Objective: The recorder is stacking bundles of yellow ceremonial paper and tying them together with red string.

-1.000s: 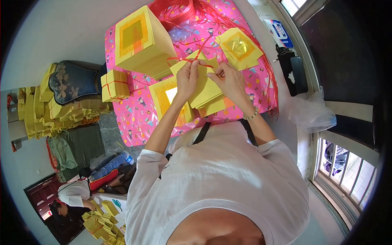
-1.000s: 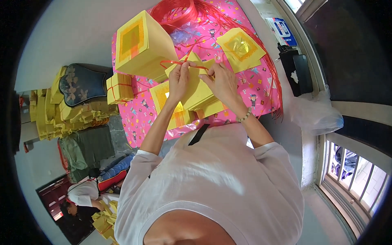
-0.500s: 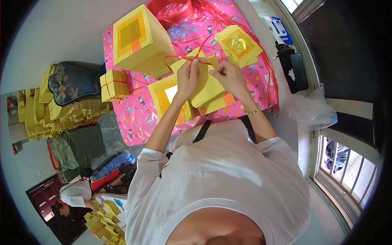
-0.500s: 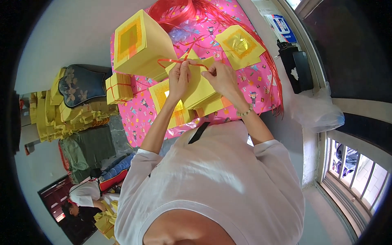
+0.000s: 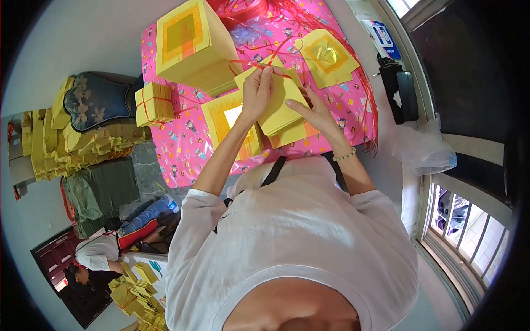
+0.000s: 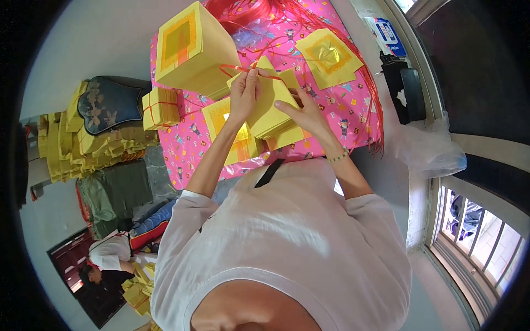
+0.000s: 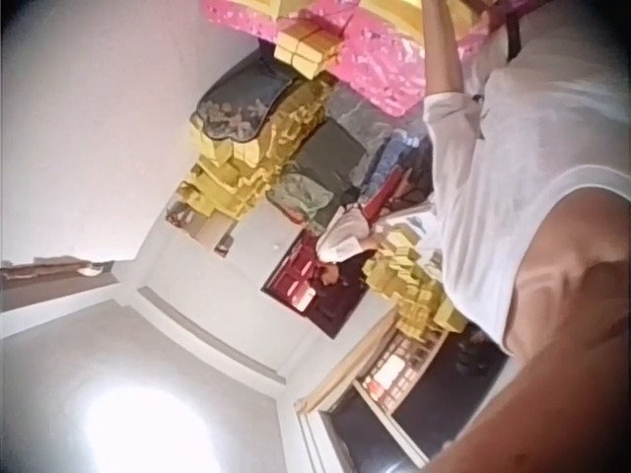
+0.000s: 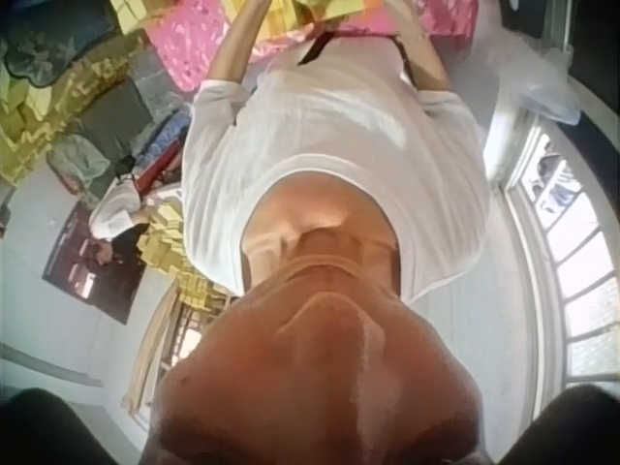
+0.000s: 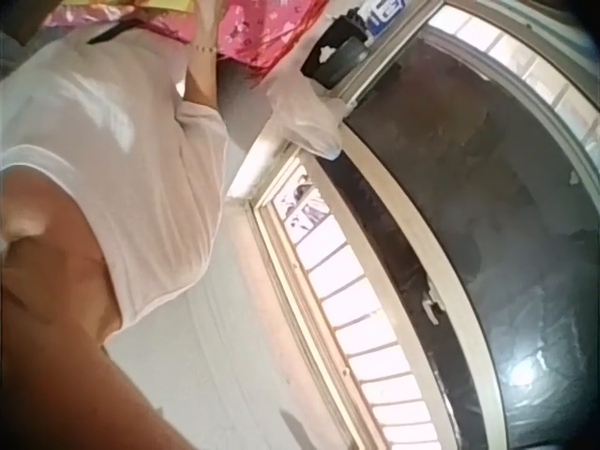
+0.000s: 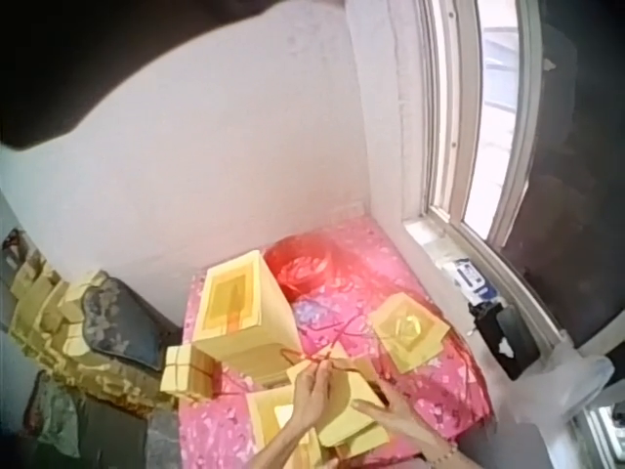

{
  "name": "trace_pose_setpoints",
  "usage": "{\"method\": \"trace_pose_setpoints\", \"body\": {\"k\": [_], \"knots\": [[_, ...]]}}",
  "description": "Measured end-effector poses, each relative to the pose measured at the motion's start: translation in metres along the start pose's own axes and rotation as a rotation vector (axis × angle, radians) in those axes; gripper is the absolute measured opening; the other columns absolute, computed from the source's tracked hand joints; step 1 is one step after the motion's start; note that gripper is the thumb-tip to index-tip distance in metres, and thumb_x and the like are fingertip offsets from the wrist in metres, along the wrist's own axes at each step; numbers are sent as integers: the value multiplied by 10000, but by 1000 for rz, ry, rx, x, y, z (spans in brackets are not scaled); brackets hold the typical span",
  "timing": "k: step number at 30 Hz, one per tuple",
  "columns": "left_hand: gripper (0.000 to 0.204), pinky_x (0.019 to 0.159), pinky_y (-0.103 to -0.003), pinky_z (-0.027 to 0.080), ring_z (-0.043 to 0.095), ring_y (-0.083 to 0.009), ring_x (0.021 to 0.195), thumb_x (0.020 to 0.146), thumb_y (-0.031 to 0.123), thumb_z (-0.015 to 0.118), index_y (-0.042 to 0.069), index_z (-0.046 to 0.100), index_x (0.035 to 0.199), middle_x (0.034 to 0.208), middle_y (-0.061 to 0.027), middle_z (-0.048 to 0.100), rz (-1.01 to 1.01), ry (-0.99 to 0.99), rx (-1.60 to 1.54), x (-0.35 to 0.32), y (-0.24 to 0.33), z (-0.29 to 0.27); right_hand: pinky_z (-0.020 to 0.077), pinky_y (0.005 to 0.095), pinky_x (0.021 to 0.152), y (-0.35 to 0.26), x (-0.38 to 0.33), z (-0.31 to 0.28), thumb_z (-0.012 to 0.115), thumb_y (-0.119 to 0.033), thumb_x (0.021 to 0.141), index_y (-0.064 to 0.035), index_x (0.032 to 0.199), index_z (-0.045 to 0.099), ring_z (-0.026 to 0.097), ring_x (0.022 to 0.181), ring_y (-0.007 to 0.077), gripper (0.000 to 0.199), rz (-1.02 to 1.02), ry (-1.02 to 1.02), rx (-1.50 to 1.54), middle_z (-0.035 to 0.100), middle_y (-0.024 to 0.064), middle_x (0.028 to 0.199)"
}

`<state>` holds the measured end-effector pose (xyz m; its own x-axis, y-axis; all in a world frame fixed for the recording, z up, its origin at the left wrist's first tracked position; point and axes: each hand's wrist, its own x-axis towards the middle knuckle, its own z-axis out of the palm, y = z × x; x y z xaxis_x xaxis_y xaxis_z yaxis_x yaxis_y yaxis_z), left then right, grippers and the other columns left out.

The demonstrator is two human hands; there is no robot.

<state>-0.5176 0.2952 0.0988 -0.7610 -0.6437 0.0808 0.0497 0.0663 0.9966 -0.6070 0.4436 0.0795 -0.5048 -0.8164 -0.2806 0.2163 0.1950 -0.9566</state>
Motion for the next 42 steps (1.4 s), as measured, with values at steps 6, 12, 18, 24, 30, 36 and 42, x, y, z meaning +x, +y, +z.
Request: {"method": "trace_pose_setpoints", "body": {"k": [6, 12, 18, 24, 30, 36, 42], "knots": [[366, 456, -205, 265, 344, -24, 476, 1004, 304, 402, 37, 635, 912, 530, 59, 388, -47, 103, -59, -2, 15, 2, 456, 292, 878, -22, 10, -16, 709, -296, 810, 10, 1243, 517, 572, 1041, 165, 564, 38, -115, -107, 600, 98, 1133], [361, 448, -208, 285, 377, -36, 461, 1003, 286, 396, 33, 639, 921, 526, 43, 418, -61, 210, -83, -13, 15, 12, 360, 271, 992, -46, 39, -39, 698, -322, 823, 6, 1290, 491, 490, 1166, 170, 607, 38, -308, -268, 557, 104, 1226], [352, 451, -214, 305, 404, -41, 462, 1001, 269, 393, 32, 642, 929, 518, 28, 438, -35, 213, 2, -8, 14, 8, 362, 290, 1008, -32, 62, -40, 652, -296, 867, -7, 1285, 496, 487, 1173, 157, 532, -127, -309, -284, 546, 93, 1249], [346, 457, -236, 329, 431, -54, 462, 996, 271, 405, 26, 640, 928, 520, 8, 477, -34, 122, 77, -3, 10, 10, 456, 228, 824, -71, 75, -6, 637, -257, 884, -18, 1129, 621, 580, 901, 80, 342, -258, -163, -151, 645, 32, 994], [354, 461, -250, 352, 456, -63, 471, 991, 284, 420, 21, 641, 905, 521, -1, 488, -10, 94, 115, -3, 6, 7, 445, 190, 672, -63, 75, 6, 616, -202, 899, -37, 909, 664, 550, 731, 26, 172, -211, -117, 36, 615, -23, 771], [339, 535, -233, 378, 485, -64, 562, 988, 261, 437, 4, 655, 948, 604, 8, 524, -50, 116, 219, -3, 11, 9, 442, 201, 645, -62, 73, 10, 631, -198, 884, -18, 827, 622, 571, 720, 56, 190, -323, -74, -10, 619, 2, 763], [245, 729, -352, 441, 577, -263, 856, 933, 152, 481, -13, 660, 962, 838, -148, 635, 369, 245, 428, -24, -1, 3, 505, 313, 667, -39, 80, -2, 662, -238, 812, 6, 809, 603, 656, 714, 179, 251, -404, 219, -445, 663, 97, 751]]}}
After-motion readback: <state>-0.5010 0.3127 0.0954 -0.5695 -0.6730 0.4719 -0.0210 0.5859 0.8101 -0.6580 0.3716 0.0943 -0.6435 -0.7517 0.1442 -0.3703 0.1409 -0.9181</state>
